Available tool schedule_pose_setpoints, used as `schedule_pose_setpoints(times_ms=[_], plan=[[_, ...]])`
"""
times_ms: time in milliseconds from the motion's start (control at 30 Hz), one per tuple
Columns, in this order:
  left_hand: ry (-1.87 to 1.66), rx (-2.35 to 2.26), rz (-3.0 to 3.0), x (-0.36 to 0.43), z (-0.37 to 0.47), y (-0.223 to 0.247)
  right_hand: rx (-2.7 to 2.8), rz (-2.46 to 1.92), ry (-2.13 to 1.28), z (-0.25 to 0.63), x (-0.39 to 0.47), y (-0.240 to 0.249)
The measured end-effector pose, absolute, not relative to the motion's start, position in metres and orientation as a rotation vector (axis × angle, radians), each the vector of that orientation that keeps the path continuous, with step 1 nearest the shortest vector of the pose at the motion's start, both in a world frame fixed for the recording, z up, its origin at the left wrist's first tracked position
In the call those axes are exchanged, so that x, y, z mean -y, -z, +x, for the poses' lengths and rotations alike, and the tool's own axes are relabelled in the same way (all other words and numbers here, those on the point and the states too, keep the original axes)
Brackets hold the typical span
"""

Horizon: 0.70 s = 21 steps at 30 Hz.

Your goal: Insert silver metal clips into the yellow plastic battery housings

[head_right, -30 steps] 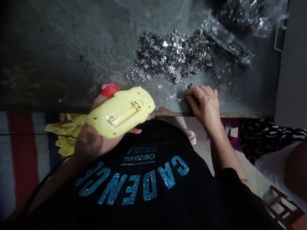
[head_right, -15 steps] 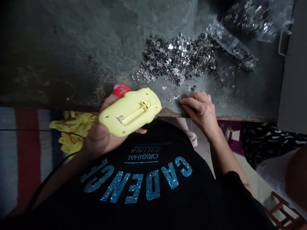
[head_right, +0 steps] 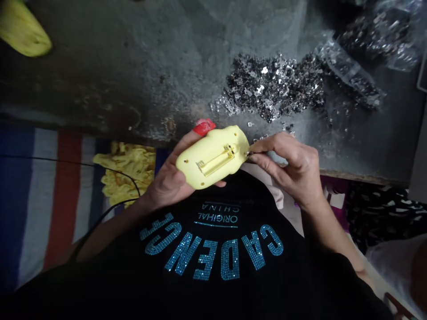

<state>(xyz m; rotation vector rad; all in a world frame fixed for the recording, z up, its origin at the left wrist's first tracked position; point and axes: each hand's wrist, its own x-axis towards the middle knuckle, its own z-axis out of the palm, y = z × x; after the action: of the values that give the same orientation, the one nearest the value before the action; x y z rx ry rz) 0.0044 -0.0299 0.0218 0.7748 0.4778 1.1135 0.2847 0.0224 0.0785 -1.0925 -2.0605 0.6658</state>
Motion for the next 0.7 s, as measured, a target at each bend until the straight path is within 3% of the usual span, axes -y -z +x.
schedule_pose_setpoints(times_ms=[433, 700], plan=[[-1.146, -0.541, 0.715, 0.029, 0.009, -0.029, 2.424, -0.988, -0.466, 0.255, -0.027, -0.107], [-1.177, -0.473, 0.718, 0.028, 0.011, -0.023, 2.565, -0.824, -0.056, 0.245, -0.023, -0.11]])
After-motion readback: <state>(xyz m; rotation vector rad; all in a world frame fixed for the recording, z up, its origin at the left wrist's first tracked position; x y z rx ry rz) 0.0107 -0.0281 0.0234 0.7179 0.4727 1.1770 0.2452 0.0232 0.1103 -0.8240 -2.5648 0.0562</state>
